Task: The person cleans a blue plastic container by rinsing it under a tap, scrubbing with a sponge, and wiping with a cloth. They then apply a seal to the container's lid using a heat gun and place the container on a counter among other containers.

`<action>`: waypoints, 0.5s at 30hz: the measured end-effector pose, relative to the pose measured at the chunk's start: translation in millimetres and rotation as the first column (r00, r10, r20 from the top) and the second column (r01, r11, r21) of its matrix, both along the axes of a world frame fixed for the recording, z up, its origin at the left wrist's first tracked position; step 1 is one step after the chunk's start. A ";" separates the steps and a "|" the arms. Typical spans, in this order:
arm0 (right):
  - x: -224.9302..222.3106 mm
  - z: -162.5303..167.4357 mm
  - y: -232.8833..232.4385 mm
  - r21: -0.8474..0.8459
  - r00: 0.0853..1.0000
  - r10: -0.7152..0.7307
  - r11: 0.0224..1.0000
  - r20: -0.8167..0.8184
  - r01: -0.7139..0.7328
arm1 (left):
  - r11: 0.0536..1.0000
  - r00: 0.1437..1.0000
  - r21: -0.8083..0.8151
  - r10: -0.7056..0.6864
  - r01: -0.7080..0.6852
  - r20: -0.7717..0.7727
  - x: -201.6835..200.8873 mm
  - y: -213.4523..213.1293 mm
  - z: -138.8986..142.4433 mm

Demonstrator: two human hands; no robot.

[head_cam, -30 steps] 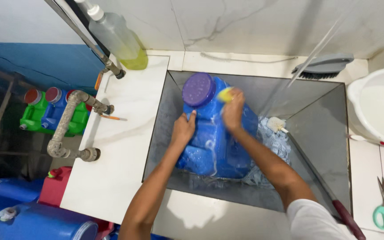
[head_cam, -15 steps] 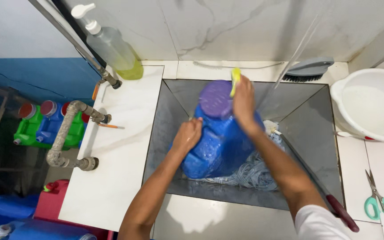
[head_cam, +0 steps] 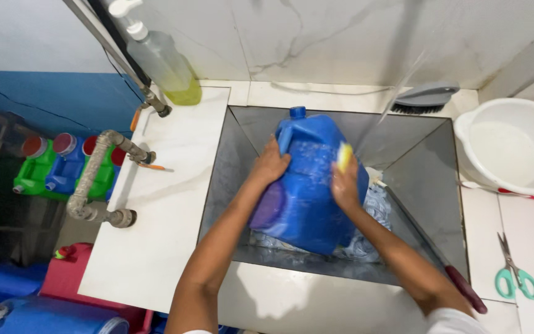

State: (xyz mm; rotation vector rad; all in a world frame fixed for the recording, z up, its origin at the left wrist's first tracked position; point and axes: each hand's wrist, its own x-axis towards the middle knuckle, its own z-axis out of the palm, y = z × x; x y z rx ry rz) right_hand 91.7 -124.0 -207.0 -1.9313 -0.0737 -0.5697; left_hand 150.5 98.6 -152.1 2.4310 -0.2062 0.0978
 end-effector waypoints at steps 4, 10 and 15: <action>60.2 83.2 45.5 -0.408 0.982 0.009 0.910 0.187 0.069 | 0.998 0.973 0.020 0.070 -0.067 -0.218 -22.2 -3.9 12.3; 70.0 130.3 18.4 -0.156 0.898 -0.259 0.964 -0.355 0.217 | 0.993 0.991 -0.117 -0.024 0.008 -0.132 -60.2 -3.9 46.4; 55.5 91.7 6.9 -0.506 0.984 -0.100 0.847 0.151 0.164 | 0.992 0.986 -0.103 -0.092 0.079 -0.136 -60.9 -6.8 69.7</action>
